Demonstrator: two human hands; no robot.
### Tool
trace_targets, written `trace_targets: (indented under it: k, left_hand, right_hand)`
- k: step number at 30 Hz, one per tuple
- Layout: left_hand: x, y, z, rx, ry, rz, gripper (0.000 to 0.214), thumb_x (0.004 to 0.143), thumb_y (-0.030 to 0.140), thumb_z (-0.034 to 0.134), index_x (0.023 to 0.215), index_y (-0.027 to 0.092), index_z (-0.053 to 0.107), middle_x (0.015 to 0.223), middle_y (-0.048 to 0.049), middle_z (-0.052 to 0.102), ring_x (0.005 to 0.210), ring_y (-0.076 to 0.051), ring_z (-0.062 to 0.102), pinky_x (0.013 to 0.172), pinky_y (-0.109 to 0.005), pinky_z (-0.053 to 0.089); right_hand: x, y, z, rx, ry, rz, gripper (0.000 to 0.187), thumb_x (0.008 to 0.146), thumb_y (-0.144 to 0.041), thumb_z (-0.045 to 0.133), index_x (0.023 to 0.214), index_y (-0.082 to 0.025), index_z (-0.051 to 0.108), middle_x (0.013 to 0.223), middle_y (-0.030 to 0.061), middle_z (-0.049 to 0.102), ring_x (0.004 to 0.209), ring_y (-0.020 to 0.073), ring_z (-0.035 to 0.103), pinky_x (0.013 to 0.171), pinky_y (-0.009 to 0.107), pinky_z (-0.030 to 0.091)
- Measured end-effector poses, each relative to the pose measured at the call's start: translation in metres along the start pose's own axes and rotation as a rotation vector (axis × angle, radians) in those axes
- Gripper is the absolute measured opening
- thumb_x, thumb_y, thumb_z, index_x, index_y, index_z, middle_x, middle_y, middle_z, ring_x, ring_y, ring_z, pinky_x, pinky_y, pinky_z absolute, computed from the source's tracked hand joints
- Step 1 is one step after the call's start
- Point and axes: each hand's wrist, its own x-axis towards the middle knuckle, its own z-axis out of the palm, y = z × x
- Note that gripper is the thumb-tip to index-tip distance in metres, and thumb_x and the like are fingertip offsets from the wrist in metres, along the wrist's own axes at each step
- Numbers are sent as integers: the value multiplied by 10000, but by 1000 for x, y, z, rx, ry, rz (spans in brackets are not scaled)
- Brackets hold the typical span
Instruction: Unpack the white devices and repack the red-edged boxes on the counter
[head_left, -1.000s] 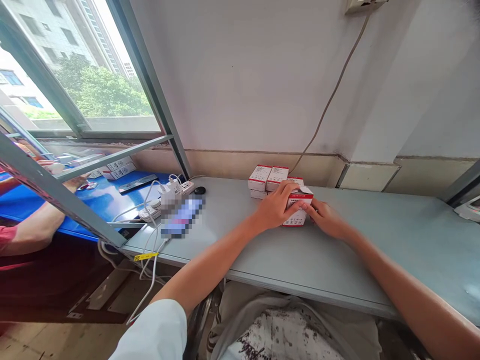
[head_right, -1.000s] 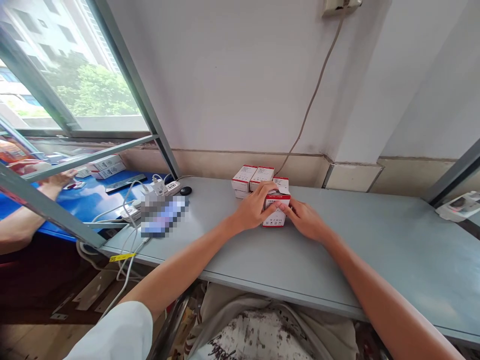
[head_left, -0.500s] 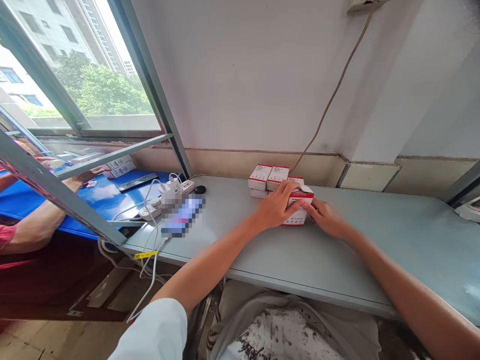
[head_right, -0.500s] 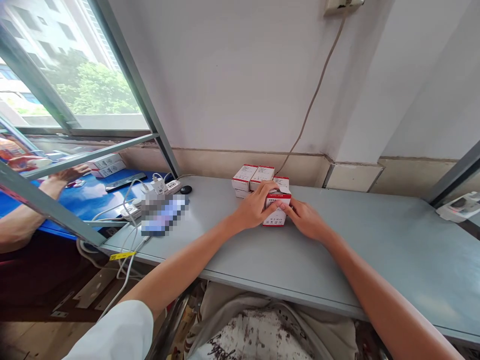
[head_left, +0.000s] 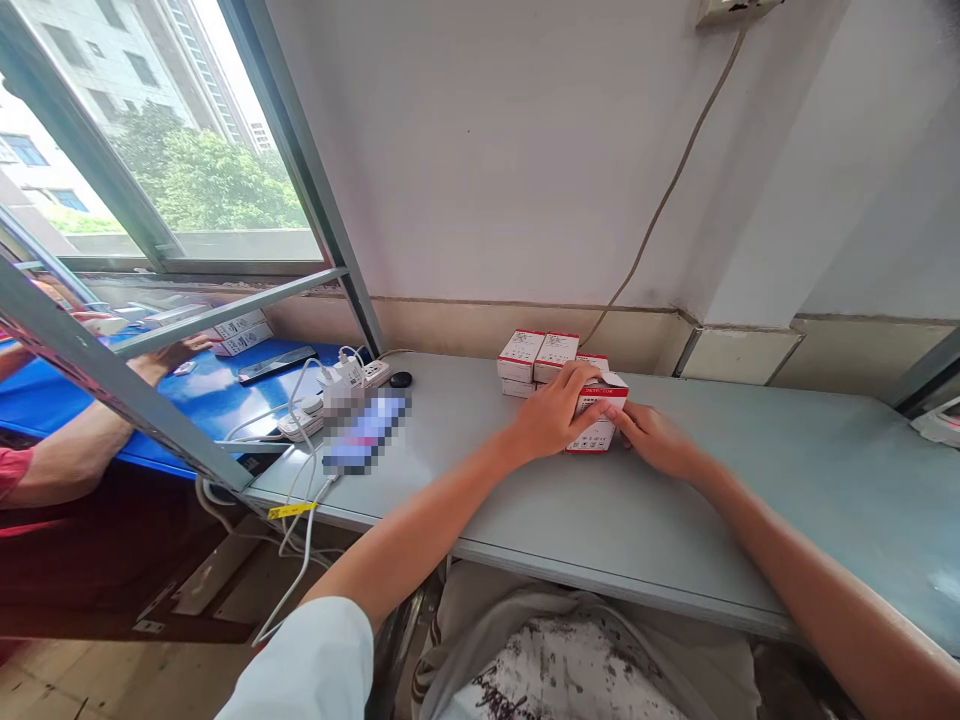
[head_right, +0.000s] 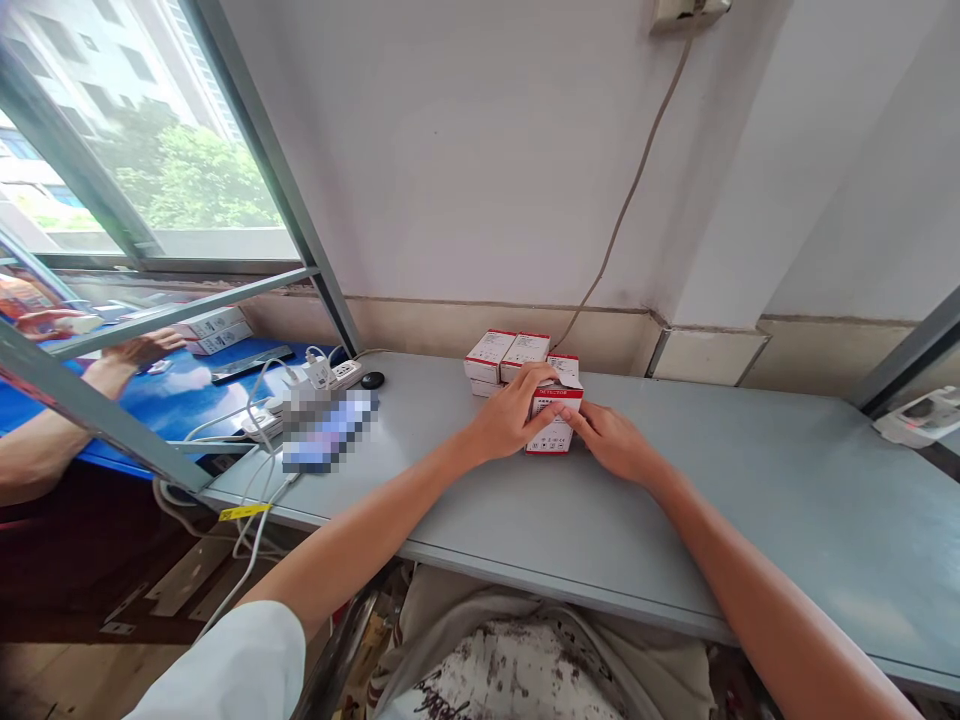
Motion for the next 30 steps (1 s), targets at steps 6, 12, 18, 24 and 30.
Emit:
trace_targets:
  k: [6, 12, 18, 24, 30]
  left_hand:
    - [0, 1, 0, -4, -3, -4, 413, 1133, 523, 488, 1484, 307, 455, 1560, -117, 552, 1432, -318, 592, 1025, -490, 617]
    - [0, -1, -1, 6, -7, -36, 432, 1124, 517, 508, 1496, 310, 437, 1555, -114, 551, 1375, -321, 621, 915, -458, 630]
    - [0, -1, -2, 21, -30, -56, 458, 1121, 514, 507, 1527, 319, 421, 1581, -113, 529, 1354, -331, 640, 881, -440, 624]
    - [0, 0, -2, 25, -24, -53, 455, 1121, 516, 509, 1525, 323, 427, 1578, -109, 534, 1355, -330, 639, 894, -442, 625]
    - [0, 0, -2, 19, -27, -51, 453, 1122, 513, 509, 1519, 312, 429, 1574, -113, 536, 1373, -327, 629, 898, -438, 625]
  right_hand:
    - [-1, 0, -1, 13, -9, -10, 661, 1085, -793, 279, 847, -267, 602, 707, 32, 706, 636, 249, 679, 600, 357, 487]
    - [1, 1, -1, -30, -20, -10, 631, 1087, -775, 319, 903, -269, 647, 704, 34, 714, 642, 255, 677, 613, 355, 487]
    - [1, 4, 1, -39, -25, -26, 632, 1100, -747, 316, 970, -253, 688, 723, 44, 728, 665, 255, 688, 625, 349, 492]
    - [1, 4, 1, -43, -33, -17, 615, 1103, -735, 324, 963, -258, 686, 739, 45, 735, 669, 257, 690, 633, 350, 489]
    - [1, 4, 1, -49, -37, -24, 630, 1104, -743, 307, 949, -255, 674, 742, 48, 728, 678, 254, 683, 643, 351, 483]
